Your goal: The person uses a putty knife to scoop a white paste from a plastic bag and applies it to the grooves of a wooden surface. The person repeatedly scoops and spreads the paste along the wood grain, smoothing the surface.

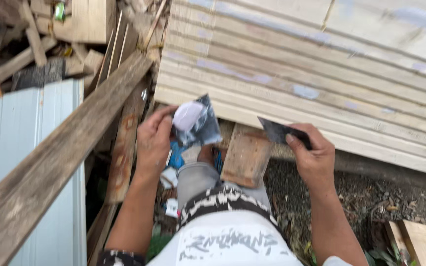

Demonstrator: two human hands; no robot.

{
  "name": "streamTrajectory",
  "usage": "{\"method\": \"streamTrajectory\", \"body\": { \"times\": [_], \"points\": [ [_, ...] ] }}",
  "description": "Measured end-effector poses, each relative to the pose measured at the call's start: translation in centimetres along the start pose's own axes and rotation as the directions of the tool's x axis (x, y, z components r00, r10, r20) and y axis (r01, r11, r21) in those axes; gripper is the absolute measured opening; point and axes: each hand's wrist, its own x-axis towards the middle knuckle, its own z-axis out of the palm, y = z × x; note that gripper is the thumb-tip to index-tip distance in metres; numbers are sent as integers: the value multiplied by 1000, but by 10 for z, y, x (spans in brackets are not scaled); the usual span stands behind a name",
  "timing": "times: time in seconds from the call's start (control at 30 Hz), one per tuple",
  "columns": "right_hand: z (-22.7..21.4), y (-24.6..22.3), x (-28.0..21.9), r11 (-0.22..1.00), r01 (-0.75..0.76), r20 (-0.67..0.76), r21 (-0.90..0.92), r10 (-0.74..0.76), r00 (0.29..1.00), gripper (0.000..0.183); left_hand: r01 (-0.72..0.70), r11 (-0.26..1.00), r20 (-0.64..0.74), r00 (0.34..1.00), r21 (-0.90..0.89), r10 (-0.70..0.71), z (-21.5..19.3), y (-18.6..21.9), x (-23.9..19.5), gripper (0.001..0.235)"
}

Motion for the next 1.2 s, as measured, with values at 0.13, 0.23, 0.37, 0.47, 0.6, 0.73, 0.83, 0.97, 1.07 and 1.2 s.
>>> {"method": "streamTrajectory", "body": {
  "times": [0.13, 0.23, 0.37, 0.47, 0.6, 0.73, 0.83, 0.97, 1.07, 1.2],
  "points": [
    [-9, -11, -7, 957, 253, 162, -142, -229, 960, 24, -76, 990, 109, 990, -117, 89, 19, 12, -1, 30],
    [-16, -24, -13, 919, 334, 214, -209, -291, 932, 30, -126, 991, 159, 978, -50, 132, 34, 23, -17, 30],
    [-21, -27, -4, 895, 379, 211, -235, -334, 919, 31, -246, 969, 217, 948, 32, 233, 48, 35, -22, 30],
    [-25, -28, -3, 902, 366, 189, -228, -327, 926, 32, -246, 959, 254, 945, 138, 206, 54, 40, -28, 31],
    [-24, -27, 18, 901, 372, 165, -223, -341, 925, 30, -273, 957, 331, 916, 99, 228, 65, 51, -12, 30],
    [-23, -18, 10, 927, 323, 98, -193, -309, 946, 27, -281, 933, 390, 904, 226, 178, 65, 50, 8, 30],
    [-25, -8, 18, 971, 228, -36, -69, -230, 972, 20, -353, 912, 455, 861, 209, 229, 67, 49, 36, 30],
    [-12, 9, -3, 982, 133, -253, 136, -95, 963, 15, -278, 950, 516, 840, 141, 169, 63, 43, 60, 30],
    [5, 23, -14, 960, 219, -361, 175, -144, 921, 19, -224, 968, 523, 842, 115, 133, 66, 48, 80, 30],
    [17, 30, -27, 722, 379, -414, 579, -141, 899, 24, -595, 798, 577, 687, 99, 441, 60, 63, 85, 28]
  ]
}}
